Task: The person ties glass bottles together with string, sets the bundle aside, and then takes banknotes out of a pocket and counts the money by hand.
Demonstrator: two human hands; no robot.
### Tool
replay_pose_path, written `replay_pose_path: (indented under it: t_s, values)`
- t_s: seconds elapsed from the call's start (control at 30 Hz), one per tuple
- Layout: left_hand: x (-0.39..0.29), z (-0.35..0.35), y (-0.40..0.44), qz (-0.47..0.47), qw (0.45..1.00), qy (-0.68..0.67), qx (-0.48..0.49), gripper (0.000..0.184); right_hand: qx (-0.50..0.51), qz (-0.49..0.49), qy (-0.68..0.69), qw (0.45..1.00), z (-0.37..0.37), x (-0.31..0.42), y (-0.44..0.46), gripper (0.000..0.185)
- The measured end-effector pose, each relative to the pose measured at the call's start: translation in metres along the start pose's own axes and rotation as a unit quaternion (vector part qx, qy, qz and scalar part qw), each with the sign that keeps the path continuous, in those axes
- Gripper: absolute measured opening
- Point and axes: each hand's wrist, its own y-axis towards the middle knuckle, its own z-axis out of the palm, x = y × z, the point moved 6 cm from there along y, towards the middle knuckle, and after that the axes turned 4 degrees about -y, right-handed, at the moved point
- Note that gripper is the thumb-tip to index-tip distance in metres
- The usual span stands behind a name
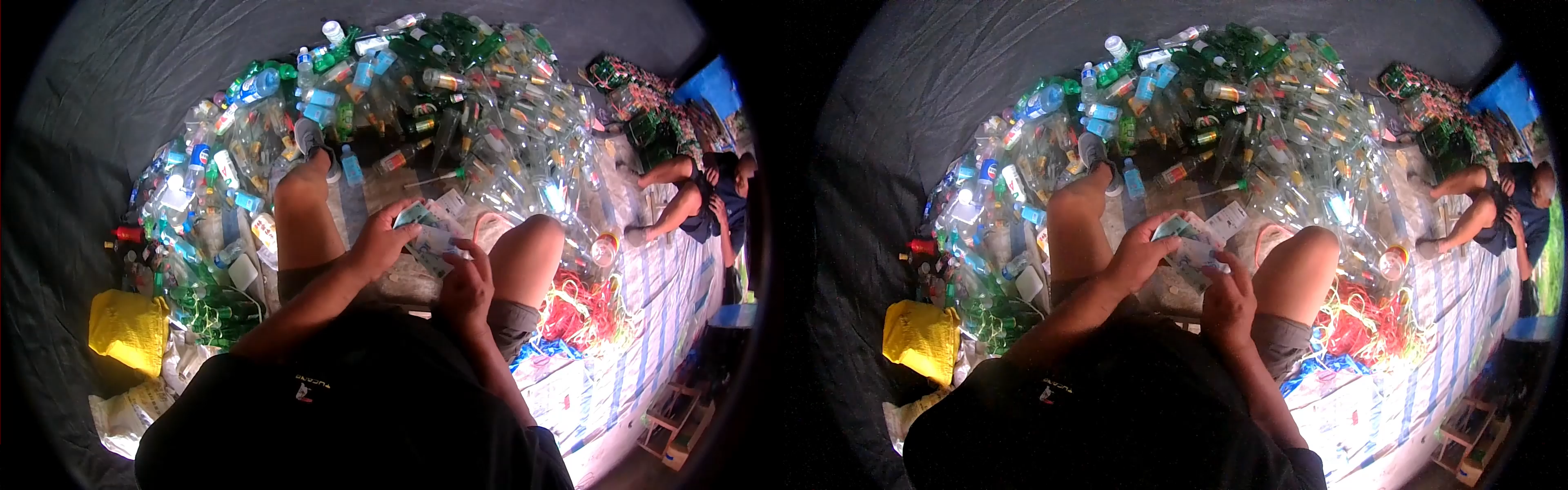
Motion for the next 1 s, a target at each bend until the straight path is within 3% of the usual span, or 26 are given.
replay_pose_path:
  t_s: [0.07, 0.1, 0.13, 0.37, 0.47, 0.53, 0.7, 1.0]
  values:
    - [-0.002, -0.005, 0.0, 0.053, 0.996, 0.063, -0.02, 0.039, -0.016, 0.041, 0.023, 0.999, 0.0, -0.008, -0.004, 0.022]
    - [-0.01, -0.001, -0.004, 0.059, 0.991, 0.114, -0.027, 0.038, -0.009, 0.197, 0.211, 0.957, 0.007, -0.03, -0.011, 0.019]
    - [-0.014, 0.001, -0.006, 0.064, 0.984, 0.165, -0.033, 0.037, -0.002, 0.341, 0.386, 0.857, 0.02, -0.044, -0.022, 0.016]
    - [-0.003, 0.006, -0.007, 0.105, 0.98, 0.166, -0.018, 0.035, 0.093, 0.405, 0.382, 0.826, 0.049, -0.062, -0.034, 0.023]
    - [0.012, 0.0, -0.005, 0.066, 0.994, 0.088, -0.025, 0.034, 0.062, 0.381, 0.425, 0.819, 0.047, -0.057, -0.031, 0.024]
    - [0.02, 0.002, -0.007, -0.028, 0.992, -0.116, -0.036, 0.034, 0.016, 0.376, 0.409, 0.831, 0.043, -0.06, -0.033, 0.028]
    - [0.012, 0.004, -0.007, -0.008, 0.994, -0.102, -0.032, 0.033, 0.01, 0.375, 0.344, 0.861, 0.029, -0.052, -0.03, 0.022]
    - [0.01, 0.009, -0.011, 0.008, 0.999, -0.042, 0.0, 0.034, 0.053, 0.403, 0.383, 0.83, 0.029, -0.053, -0.026, 0.023]
